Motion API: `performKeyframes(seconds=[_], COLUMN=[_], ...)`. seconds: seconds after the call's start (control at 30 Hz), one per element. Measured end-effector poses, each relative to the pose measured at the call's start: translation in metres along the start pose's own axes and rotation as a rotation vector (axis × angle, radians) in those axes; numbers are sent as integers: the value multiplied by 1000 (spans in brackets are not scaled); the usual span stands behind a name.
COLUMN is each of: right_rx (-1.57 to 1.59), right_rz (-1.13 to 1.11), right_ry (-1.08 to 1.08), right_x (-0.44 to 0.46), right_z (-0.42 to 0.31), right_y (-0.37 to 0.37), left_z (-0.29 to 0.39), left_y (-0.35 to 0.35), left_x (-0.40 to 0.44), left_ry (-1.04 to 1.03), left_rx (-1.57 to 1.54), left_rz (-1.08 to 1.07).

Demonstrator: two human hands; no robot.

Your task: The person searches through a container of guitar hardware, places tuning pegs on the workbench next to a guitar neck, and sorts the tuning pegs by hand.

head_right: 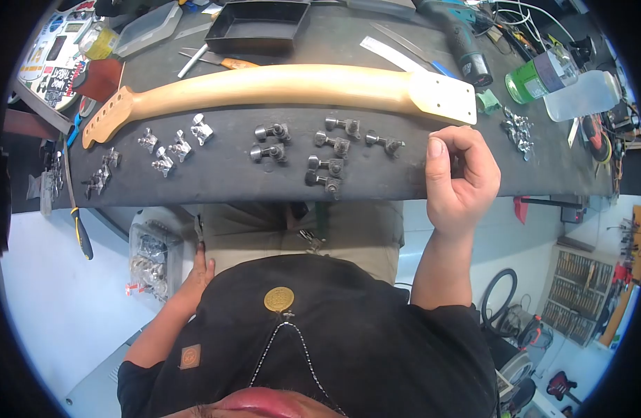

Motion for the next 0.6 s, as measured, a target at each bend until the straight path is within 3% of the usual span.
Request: performKeyframes(seconds=[0.17,0.23,0.3,0.33,0.47,0.5,0.6], right_rx=[26,-5,-56,-55,-132,-134,-197], right_rz=[20,23,-2,-20,-102,-97,-83], right_ry=[-24,-8,19,19,48,56,117], right_x=[0,2,6,7,12,13,12], right_z=[-1,-4,-5,-6,-11,-11,-11], right_y=[-1,-2,0,-1,-2,-3,2], left_z=[2,20,7,-17,-29,19,-35], left_y=[3,29,15,-5,-6,30,-5], left_x=[-1,9,11,0,10,24,8], left_ry=[31,352,363,239,512,631,217], left_rx=[9,-211,-178,-48,-222,-325,60], left_rz=[-34,-169,-204,-154,-229,-247,-187])
Point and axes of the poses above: each hand's wrist, its own x-axis towards the middle knuckle, its own y-axis out of the back of the hand, z = x × y, the point moved 4 cm from there along x, towards the middle knuckle, and after that the axes turned 14 degrees about y, right-handed, at the moved point
